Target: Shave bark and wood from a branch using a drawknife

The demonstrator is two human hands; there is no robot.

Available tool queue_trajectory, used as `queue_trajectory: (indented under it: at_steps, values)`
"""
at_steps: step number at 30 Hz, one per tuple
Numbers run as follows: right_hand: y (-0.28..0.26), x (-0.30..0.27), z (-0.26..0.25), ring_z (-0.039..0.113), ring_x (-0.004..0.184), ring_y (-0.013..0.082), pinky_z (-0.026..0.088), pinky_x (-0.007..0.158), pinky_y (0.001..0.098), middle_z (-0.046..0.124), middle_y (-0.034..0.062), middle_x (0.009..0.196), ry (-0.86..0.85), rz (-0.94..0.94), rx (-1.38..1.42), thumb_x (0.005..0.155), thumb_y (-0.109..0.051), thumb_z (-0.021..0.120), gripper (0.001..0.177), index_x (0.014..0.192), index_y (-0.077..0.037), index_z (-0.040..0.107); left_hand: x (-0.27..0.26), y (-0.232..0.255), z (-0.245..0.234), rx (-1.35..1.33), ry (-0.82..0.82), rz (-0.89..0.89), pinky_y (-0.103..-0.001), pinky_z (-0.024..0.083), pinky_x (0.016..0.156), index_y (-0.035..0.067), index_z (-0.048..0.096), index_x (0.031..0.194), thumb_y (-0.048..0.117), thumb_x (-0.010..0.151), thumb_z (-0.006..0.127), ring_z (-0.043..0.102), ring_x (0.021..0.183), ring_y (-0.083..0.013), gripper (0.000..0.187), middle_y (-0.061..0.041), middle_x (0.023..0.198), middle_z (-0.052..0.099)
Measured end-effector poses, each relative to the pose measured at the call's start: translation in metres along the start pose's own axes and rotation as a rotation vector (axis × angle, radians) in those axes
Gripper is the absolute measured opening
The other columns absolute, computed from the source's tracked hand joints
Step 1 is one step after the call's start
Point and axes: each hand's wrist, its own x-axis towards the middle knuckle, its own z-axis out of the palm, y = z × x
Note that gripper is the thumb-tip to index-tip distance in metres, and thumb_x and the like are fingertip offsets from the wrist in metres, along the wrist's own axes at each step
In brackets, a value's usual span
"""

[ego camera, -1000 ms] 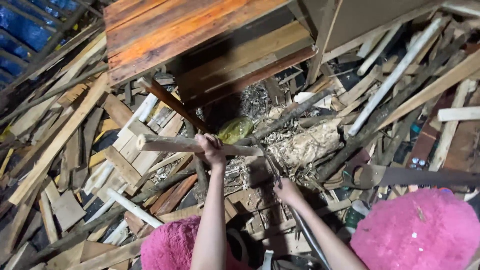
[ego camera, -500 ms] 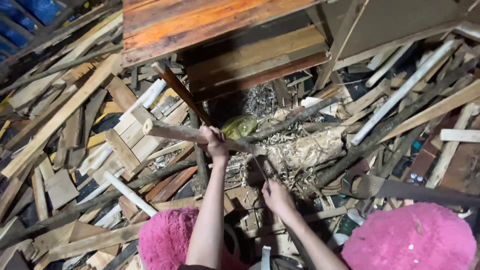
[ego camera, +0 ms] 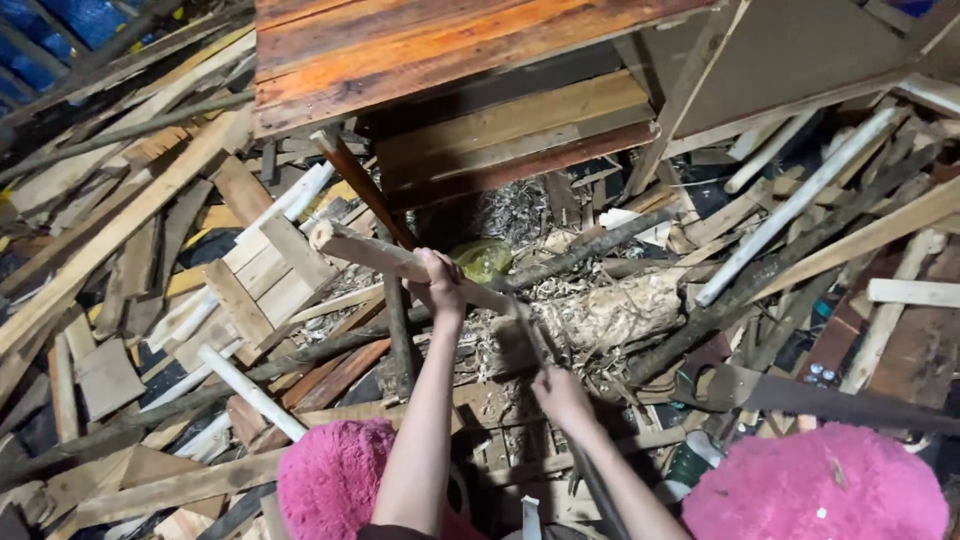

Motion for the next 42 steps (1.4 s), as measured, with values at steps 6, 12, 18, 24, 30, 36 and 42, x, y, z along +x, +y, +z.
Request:
queue_trajectory:
  at_steps: [6,12,18,24,30,36,42]
  values:
    - [0.048,0.025,0.007,0.074,0.108,0.0329,0.060,0.091,0.0479,0.078,0.0158,0.104,-0.050,0.198,-0.243,0.084,-0.038,0.068,0.032,0.105,-0.016,0.079,-0.008,0.051,0.024,0.029,-0.099,-0.009,-0.028,0.038,0.038,0.008,0.046,0.059,0.022,0.108,0.057,0.038,0.029,-0.0168,0.052,-0.007,0.043,0.038]
    - [0.105,0.058,0.035,0.070,0.045,0.0248,0.058,0.045,0.0339,0.065,0.0119,0.050,-0.047,0.223,0.088,0.086,-0.027,0.065,0.021,0.087,-0.008,0.074,-0.008,0.066,0.030,0.296,-0.247,-0.058,-0.029,0.045,0.062,0.012,0.053,0.074,0.028,0.097,0.066,0.054,0.058,-0.0127,0.030,-0.004,0.065,0.056]
    - [0.052,0.019,0.010,0.074,0.058,0.0312,0.056,0.051,0.0415,0.072,0.0196,0.068,0.021,0.108,0.100,0.089,-0.031,0.067,0.027,0.098,-0.006,0.072,-0.011,0.095,0.044,0.273,-0.157,-0.211,-0.024,0.042,0.063,0.013,0.050,0.067,0.024,0.086,0.065,0.051,0.055,-0.0104,0.027,-0.003,0.057,0.051]
    - [-0.031,-0.030,-0.016,0.074,0.098,0.0382,0.062,0.079,0.0467,0.076,0.0207,0.096,0.058,-0.017,-0.058,0.092,-0.026,0.066,0.018,0.100,-0.012,0.073,-0.011,0.053,0.013,0.026,-0.078,-0.179,-0.025,0.047,0.048,0.014,0.050,0.081,0.020,0.099,0.066,0.051,0.050,-0.0122,0.025,-0.002,0.061,0.052]
    - [0.047,0.012,0.008,0.074,0.103,0.0406,0.059,0.082,0.0528,0.077,0.0246,0.098,-0.037,0.155,-0.058,0.089,-0.023,0.063,0.029,0.107,-0.004,0.075,-0.011,0.044,0.008,0.005,-0.152,-0.014,-0.027,0.045,0.043,0.010,0.045,0.076,0.024,0.102,0.063,0.049,0.046,-0.0163,0.034,-0.007,0.060,0.046]
    - [-0.030,-0.023,-0.011,0.072,0.097,0.0451,0.059,0.078,0.0512,0.074,0.0275,0.091,0.102,-0.053,-0.004,0.095,-0.022,0.056,0.027,0.095,-0.002,0.074,-0.006,0.027,-0.006,0.014,-0.148,0.083,-0.028,0.048,0.046,0.008,0.051,0.071,0.034,0.104,0.058,0.052,0.039,-0.0185,0.042,-0.010,0.056,0.051]
    - [0.067,0.026,0.010,0.073,0.103,0.0420,0.060,0.084,0.0523,0.077,0.0233,0.098,-0.022,0.152,-0.108,0.088,-0.031,0.068,0.033,0.103,-0.002,0.074,-0.004,0.031,0.008,0.041,-0.355,0.140,-0.024,0.044,0.042,0.008,0.055,0.067,0.051,0.106,0.045,0.053,0.039,-0.0143,0.059,-0.008,0.051,0.053]
